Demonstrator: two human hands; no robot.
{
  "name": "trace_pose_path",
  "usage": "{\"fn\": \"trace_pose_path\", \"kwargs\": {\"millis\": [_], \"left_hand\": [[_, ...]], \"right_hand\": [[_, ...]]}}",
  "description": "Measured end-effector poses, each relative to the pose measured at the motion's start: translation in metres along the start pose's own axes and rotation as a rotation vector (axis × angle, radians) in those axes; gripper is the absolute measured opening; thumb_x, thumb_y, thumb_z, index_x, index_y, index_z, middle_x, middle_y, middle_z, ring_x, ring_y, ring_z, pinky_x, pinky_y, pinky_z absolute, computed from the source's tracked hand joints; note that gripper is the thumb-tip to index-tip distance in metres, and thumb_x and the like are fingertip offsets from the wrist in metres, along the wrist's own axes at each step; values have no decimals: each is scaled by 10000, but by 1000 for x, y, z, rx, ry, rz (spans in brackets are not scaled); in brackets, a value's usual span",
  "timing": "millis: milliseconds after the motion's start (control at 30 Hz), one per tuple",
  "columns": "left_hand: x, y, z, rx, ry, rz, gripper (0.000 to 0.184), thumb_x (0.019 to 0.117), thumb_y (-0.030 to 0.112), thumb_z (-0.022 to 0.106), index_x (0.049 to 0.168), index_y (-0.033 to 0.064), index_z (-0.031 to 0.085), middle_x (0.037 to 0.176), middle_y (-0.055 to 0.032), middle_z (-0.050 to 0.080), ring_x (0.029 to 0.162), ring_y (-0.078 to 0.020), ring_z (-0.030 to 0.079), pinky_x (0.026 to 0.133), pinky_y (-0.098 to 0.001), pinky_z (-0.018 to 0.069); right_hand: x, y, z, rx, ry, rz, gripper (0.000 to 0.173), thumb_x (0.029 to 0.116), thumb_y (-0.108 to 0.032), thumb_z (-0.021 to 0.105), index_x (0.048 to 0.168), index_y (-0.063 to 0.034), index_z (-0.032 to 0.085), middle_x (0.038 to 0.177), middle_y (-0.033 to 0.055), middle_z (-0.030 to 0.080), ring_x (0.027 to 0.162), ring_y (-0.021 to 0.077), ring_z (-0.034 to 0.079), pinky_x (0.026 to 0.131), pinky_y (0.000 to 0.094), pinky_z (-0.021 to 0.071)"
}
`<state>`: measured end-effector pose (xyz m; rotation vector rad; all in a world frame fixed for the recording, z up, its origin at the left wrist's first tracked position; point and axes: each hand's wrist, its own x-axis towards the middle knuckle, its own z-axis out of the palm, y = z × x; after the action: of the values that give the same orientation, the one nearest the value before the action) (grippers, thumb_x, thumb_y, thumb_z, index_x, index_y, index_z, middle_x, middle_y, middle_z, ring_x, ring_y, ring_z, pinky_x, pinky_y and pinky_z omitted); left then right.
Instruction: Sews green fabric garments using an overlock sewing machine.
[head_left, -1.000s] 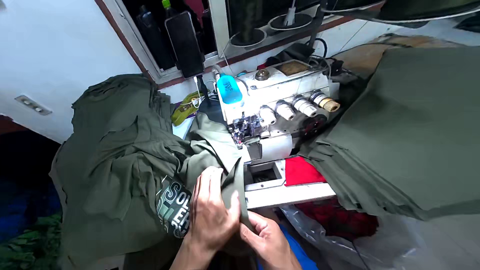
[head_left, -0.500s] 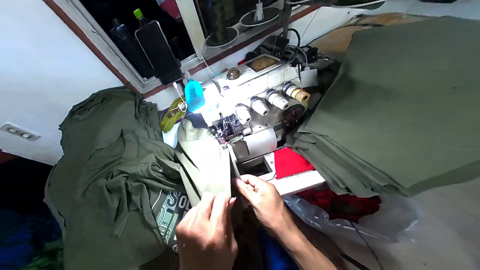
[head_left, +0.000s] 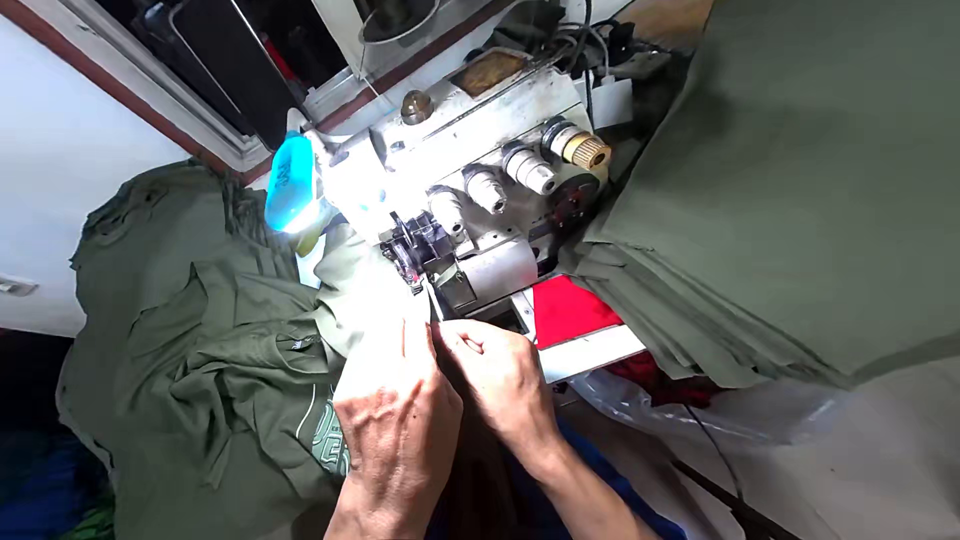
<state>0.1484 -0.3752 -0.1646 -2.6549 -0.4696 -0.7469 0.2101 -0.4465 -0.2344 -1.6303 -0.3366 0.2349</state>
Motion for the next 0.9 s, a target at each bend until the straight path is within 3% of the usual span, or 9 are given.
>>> {"fn": "trace_pose_path", "kwargs": {"millis": [133,233,300,367,500,533,700,900], "left_hand": [[-22,-15,7,-266,-50,8,205,908,138,594,982,90,779,880,-67,699,786,-190,685,663,-316,571],[-39,-29,16,-489,-14,25,201,876,136,615,975,111,788,965,-67,682,912,-150,655,791,-255,559],[-40,-37,21,-553,10,63,165,906,138,633,975,116,781,1087,-86,704,1078,-180,655,922,-287,548],[-37,-43,24,-607,34,100,141,952,151,652,981,102,781,1143,-81,731,1149,-195,661,985,-330,545],[-28,-44,29,-647,83,138,130,983,151,652,967,82,761,1096,-33,753,1142,-168,670,1001,-345,537],[-26,-44,30,-652,96,142,123,978,139,654,964,80,761,1082,-32,755,1129,-164,673,997,-342,538],[-28,-42,30,-655,111,156,108,940,96,679,978,60,774,1094,-48,762,1150,-194,677,1022,-355,541],[-25,-36,17,-521,110,197,121,929,107,664,905,80,779,999,-35,769,1076,-188,689,968,-319,540]], "right_hand": [[-4,8,-7,173,-138,155,127,947,-306,728,934,-225,826,788,-87,742,746,15,682,681,240,561],[-8,11,-11,293,-178,214,130,956,-261,729,976,-173,821,838,-36,759,799,65,706,729,259,583],[-9,9,-11,324,-172,222,122,960,-231,723,961,-149,813,820,-19,750,783,75,697,713,250,570],[-9,7,-10,330,-162,222,118,961,-223,722,943,-145,809,801,-14,743,756,78,691,687,246,564],[-8,2,-4,375,-124,215,105,966,-189,716,959,-125,799,729,16,710,541,95,612,468,221,498],[-8,1,-3,390,-120,221,98,962,-168,717,976,-113,796,726,21,709,522,98,604,453,219,495],[-17,-5,-5,459,-122,275,122,921,-96,742,1035,-58,764,738,57,735,557,135,675,501,241,574],[-26,-8,-4,404,-103,222,94,932,-92,711,998,-78,776,785,27,759,705,94,730,655,230,623]]}}
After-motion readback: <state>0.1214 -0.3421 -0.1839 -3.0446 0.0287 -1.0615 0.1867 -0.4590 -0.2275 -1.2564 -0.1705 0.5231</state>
